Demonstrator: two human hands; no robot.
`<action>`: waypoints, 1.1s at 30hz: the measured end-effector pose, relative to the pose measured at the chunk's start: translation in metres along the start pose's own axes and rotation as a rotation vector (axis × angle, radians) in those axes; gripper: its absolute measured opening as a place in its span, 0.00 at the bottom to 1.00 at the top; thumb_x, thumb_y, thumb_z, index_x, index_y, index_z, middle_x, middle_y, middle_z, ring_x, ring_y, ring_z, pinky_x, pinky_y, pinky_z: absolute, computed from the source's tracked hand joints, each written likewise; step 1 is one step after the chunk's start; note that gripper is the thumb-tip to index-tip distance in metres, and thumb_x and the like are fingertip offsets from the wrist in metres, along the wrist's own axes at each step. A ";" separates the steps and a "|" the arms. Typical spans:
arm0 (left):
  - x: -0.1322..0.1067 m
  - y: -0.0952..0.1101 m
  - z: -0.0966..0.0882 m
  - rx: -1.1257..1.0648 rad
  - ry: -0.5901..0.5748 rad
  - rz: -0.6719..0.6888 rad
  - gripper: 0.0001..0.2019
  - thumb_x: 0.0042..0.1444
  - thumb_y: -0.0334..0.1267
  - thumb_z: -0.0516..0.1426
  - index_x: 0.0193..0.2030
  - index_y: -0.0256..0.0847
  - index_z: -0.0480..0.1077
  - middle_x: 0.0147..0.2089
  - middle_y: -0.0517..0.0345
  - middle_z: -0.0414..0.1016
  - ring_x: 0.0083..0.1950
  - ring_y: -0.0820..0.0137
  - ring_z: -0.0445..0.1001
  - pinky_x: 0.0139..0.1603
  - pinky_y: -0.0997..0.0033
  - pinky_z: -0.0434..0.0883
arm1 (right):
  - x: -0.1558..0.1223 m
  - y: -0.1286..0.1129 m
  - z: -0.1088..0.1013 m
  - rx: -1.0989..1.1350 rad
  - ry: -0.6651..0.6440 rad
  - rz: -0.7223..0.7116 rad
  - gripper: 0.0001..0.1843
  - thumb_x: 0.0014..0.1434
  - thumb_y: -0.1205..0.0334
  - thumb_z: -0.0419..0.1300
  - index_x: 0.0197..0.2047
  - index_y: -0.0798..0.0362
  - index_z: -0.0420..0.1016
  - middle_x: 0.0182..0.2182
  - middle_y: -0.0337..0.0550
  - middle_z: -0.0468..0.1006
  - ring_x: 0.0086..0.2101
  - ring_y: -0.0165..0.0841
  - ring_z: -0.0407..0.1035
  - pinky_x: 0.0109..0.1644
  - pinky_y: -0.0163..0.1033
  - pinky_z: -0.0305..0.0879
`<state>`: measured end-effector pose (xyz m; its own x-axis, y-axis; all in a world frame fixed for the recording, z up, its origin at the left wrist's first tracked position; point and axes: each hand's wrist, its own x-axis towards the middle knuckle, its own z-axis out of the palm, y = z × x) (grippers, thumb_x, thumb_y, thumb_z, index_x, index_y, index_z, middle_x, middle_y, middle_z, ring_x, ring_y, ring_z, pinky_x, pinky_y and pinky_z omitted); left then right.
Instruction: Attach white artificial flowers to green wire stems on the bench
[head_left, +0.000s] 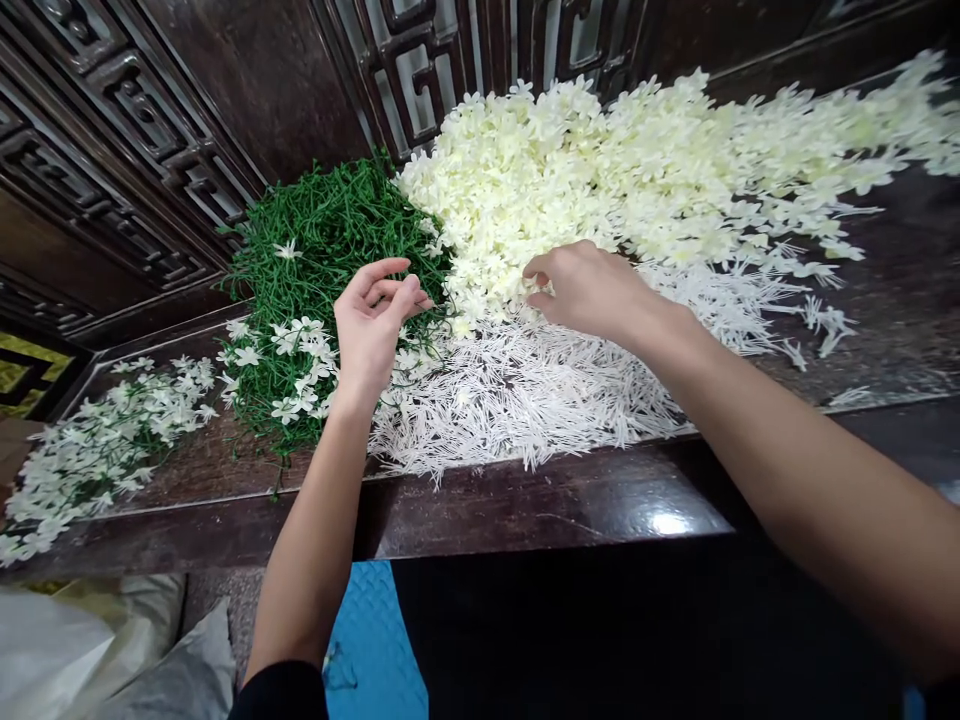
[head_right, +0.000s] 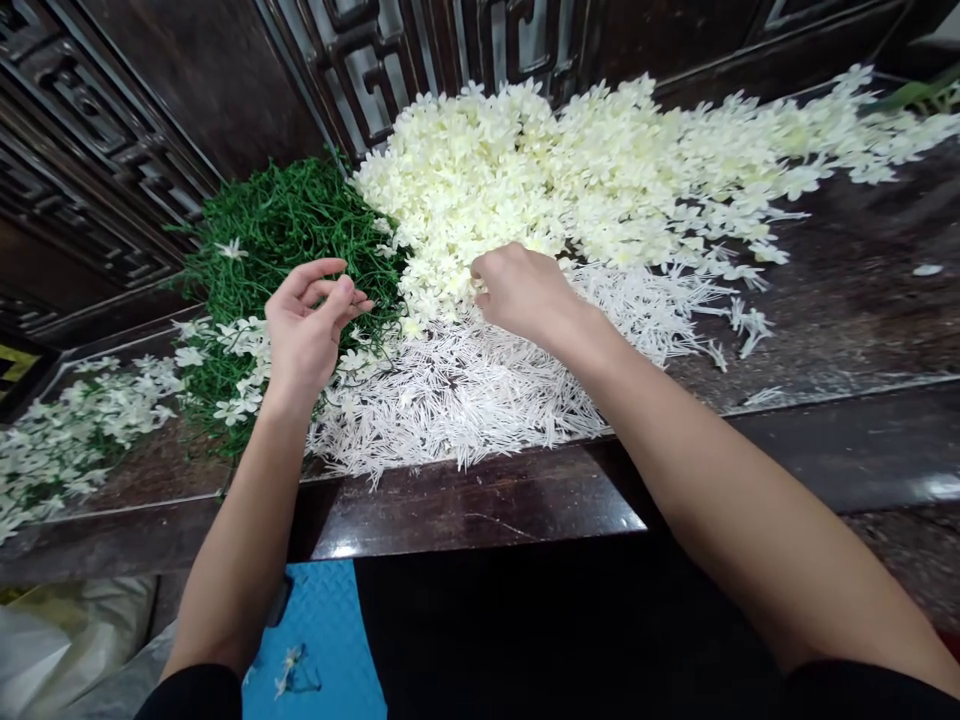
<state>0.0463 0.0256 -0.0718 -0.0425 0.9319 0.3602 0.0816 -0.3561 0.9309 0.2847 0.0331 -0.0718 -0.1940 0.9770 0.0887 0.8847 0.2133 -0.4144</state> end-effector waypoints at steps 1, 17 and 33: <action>-0.001 0.001 0.001 -0.012 -0.028 -0.044 0.08 0.56 0.37 0.66 0.43 0.43 0.76 0.29 0.62 0.77 0.34 0.72 0.81 0.43 0.70 0.83 | 0.000 0.000 0.001 0.009 0.004 -0.004 0.20 0.59 0.69 0.60 0.53 0.58 0.82 0.44 0.59 0.83 0.36 0.48 0.76 0.37 0.57 0.75; -0.009 0.007 0.014 -0.123 -0.176 -0.312 0.15 0.48 0.25 0.68 0.42 0.40 0.74 0.27 0.69 0.67 0.28 0.79 0.74 0.43 0.72 0.84 | -0.001 -0.007 0.018 0.129 -0.094 -0.258 0.19 0.63 0.67 0.57 0.54 0.57 0.82 0.44 0.55 0.83 0.38 0.42 0.78 0.45 0.55 0.79; -0.018 0.002 0.023 -0.103 -0.282 -0.382 0.11 0.49 0.34 0.72 0.39 0.37 0.80 0.31 0.55 0.84 0.33 0.70 0.84 0.40 0.68 0.84 | -0.009 -0.023 -0.006 0.643 -0.099 -0.316 0.08 0.62 0.65 0.63 0.43 0.53 0.82 0.42 0.47 0.84 0.43 0.39 0.78 0.54 0.51 0.75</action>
<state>0.0698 0.0092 -0.0775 0.2225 0.9746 -0.0262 0.0135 0.0238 0.9996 0.2689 0.0189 -0.0576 -0.4641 0.8573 0.2227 0.3616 0.4129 -0.8360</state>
